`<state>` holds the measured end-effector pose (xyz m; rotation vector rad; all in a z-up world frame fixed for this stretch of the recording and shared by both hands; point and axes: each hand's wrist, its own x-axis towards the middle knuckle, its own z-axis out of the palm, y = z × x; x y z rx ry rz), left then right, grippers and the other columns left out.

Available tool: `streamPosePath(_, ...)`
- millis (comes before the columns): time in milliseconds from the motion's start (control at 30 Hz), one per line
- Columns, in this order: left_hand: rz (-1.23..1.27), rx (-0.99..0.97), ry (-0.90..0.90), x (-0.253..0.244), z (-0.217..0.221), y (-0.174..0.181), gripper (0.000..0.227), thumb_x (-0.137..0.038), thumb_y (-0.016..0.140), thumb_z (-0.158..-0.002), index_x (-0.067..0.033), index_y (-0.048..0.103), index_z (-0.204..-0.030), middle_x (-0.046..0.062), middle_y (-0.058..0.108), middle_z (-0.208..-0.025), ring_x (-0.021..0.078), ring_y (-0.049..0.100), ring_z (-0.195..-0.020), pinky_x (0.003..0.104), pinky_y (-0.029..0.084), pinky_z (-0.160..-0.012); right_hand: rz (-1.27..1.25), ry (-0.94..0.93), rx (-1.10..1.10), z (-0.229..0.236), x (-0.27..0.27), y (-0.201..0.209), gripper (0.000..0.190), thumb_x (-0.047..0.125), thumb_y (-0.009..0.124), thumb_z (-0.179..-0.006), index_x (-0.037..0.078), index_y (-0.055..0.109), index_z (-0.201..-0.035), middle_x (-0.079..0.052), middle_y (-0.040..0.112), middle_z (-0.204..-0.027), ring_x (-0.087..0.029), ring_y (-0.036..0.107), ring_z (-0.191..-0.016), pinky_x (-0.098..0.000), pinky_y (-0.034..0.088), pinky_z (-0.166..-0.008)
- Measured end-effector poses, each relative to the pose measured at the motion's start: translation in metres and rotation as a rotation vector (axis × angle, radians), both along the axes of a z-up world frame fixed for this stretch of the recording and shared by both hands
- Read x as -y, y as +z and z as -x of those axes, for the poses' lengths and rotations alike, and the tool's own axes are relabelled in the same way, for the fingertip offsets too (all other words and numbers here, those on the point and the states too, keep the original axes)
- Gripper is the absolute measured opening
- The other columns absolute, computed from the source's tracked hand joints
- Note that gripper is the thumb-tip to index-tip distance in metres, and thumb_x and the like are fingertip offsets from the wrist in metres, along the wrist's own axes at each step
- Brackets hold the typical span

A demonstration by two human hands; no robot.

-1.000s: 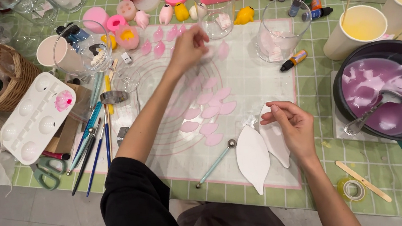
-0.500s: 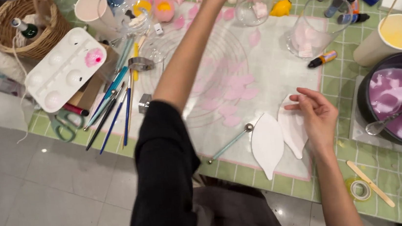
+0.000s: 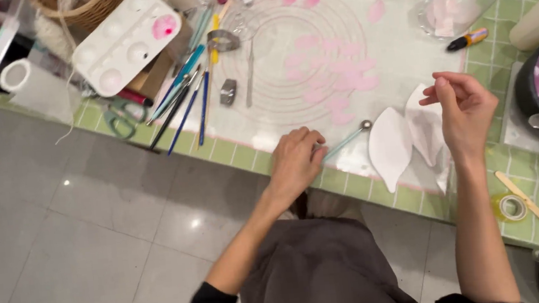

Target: Manually shaping and thinning the edges of pink wax petals using a ball tool on a workshop table.

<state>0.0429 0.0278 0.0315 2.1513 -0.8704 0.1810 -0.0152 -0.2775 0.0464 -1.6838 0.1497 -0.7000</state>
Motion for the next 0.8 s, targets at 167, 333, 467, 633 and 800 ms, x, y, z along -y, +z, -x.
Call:
streamPosePath(167,0.12,0.132,0.422,-0.058,-0.044,-0.006,0.009,-0.006,0.07,-0.088,-0.005,0.071,-0.097,0.012,0.068,-0.092,0.0314,0.067,-0.085,0.044,0.051,-0.077,0.398,-0.018,-0.16,0.035,-0.06,0.023,0.016,0.003,0.065,-0.108,-0.004,0.072,-0.12,-0.011,0.075,-0.101,-0.017,0.073,-0.094,-0.031,0.059,-0.085)
streamPosePath(333,0.002,0.146,0.582,-0.038,-0.1,-0.011,0.013,-0.011,0.074,-0.088,0.0006,0.071,-0.092,0.016,0.067,-0.098,0.0371,0.068,-0.09,0.048,0.054,-0.074,0.344,0.018,-0.314,0.046,-0.091,-0.008,0.018,0.008,0.068,-0.1,0.001,0.075,-0.116,-0.009,0.077,-0.105,-0.016,0.075,-0.096,-0.0289,0.061,-0.085)
streamPosePath(467,-0.21,0.215,0.744,-0.011,-0.135,-0.039,0.01,-0.007,0.068,-0.087,0.0027,0.07,-0.086,0.018,0.065,-0.105,0.0359,0.068,-0.096,0.046,0.057,-0.071,0.358,0.051,-0.17,0.067,-0.108,0.009,0.017,0.007,0.066,-0.103,-0.001,0.074,-0.116,-0.01,0.077,-0.102,-0.017,0.074,-0.099,-0.0315,0.058,-0.089)
streamPosePath(633,-0.198,0.217,0.759,-0.016,-0.132,-0.039,0.011,-0.003,0.062,-0.089,0.0022,0.071,-0.083,0.017,0.066,-0.106,0.0349,0.067,-0.099,0.048,0.057,-0.071,0.201,0.039,-0.168,0.089,-0.089,-0.011,0.017,0.008,0.064,-0.106,-0.001,0.072,-0.119,-0.009,0.075,-0.102,-0.017,0.073,-0.099,-0.0303,0.057,-0.089)
streamPosePath(800,-0.035,0.043,0.67,-0.028,-0.104,-0.006,0.011,-0.01,0.058,-0.099,0.0009,0.059,-0.101,0.021,0.07,-0.083,0.0432,0.068,-0.079,0.057,0.05,-0.066,0.092,0.061,-0.138,0.096,-0.09,-0.018,0.018,0.009,0.062,-0.108,-0.002,0.07,-0.12,-0.01,0.074,-0.103,-0.017,0.073,-0.098,-0.0277,0.057,-0.087)
